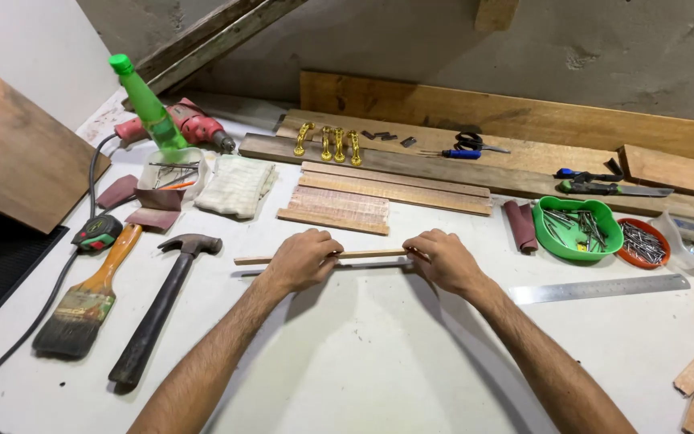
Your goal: Sanding small wooden strips and using a drill to make holes for woodworking.
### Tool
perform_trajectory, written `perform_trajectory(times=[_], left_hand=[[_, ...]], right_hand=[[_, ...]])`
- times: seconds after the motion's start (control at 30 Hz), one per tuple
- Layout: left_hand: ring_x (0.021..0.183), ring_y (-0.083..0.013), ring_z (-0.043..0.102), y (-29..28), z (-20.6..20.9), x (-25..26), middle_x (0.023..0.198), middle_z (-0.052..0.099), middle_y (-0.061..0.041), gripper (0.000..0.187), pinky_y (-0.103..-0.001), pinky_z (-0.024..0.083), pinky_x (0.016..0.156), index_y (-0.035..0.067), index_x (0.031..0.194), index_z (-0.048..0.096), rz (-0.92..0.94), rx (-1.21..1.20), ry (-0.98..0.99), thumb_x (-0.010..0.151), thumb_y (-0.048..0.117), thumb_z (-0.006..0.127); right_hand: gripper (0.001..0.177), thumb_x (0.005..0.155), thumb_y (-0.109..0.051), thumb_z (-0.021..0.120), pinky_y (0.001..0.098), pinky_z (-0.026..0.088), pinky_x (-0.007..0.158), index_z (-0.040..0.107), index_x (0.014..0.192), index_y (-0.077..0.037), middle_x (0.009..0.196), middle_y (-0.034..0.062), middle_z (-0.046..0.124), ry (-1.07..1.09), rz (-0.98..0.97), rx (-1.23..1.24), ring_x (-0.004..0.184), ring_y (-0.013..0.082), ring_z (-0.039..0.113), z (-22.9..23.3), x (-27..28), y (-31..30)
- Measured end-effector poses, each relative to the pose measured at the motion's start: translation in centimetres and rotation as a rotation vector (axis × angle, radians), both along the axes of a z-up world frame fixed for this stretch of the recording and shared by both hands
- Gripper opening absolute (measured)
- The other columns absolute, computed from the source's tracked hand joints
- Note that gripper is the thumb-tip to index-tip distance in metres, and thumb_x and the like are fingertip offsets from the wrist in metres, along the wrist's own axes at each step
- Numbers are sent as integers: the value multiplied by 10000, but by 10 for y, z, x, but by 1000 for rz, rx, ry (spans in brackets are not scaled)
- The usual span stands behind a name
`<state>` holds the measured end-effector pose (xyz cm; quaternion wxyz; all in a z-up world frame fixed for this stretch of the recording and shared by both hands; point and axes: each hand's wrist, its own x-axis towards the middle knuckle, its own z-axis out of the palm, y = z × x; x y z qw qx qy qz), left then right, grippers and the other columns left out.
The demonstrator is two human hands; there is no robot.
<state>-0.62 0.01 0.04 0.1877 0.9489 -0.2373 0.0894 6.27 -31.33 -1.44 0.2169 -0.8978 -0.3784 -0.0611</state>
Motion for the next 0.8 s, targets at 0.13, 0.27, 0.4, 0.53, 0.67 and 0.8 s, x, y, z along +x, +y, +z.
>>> perform_trajectory(times=[0.13, 0.27, 0.4, 0.53, 0.67, 0.8], left_hand=[[890, -231, 671, 4, -5, -17, 915, 723, -70, 157, -401, 559, 802, 74, 1008, 758, 37, -5, -10, 880, 162, 731], [853, -217, 655, 5, -9, -29, 903, 726, -59, 138, -394, 546, 795, 80, 1006, 765, 94, -14, -22, 896, 147, 716], [824, -200, 631, 6, -34, -27, 908, 721, -52, 139, -390, 523, 787, 82, 1015, 767, 143, -15, 6, 920, 159, 702], [873, -206, 620, 9, -37, -27, 934, 713, -58, 148, -393, 521, 815, 72, 1020, 768, 134, -83, -28, 919, 163, 709], [914, -209, 605, 10, -25, -26, 985, 695, -66, 185, -393, 518, 847, 69, 1066, 751, 115, -37, 59, 939, 189, 689], [927, -202, 603, 11, -12, -27, 1001, 689, -75, 243, -391, 519, 878, 65, 1151, 720, 95, 0, 168, 956, 189, 645]], right_hand=[[181, 924, -196, 716, 401, 590, 794, 768, 1058, -85, 995, 87, 770, 0, 7, 42, 942, 240, 707, -5, -13, 7], [176, 934, -213, 708, 409, 556, 812, 771, 1056, -103, 998, 61, 773, 27, -27, 33, 951, 226, 683, -3, -20, 16], [174, 947, -229, 687, 419, 478, 844, 771, 1064, -131, 1032, 31, 770, 1, -80, -35, 1001, 205, 655, -24, -16, 20], [184, 957, -240, 675, 411, 463, 867, 765, 1084, -141, 1062, 22, 763, -8, -111, -72, 1016, 190, 646, -28, -16, 22], [221, 950, -266, 685, 405, 460, 875, 755, 1126, -152, 1099, 28, 756, 10, -128, -164, 1019, 178, 635, -24, -19, 25], [297, 921, -311, 716, 410, 455, 885, 739, 1176, -161, 1147, 50, 745, 45, -132, -216, 1072, 187, 618, -17, -20, 28]])
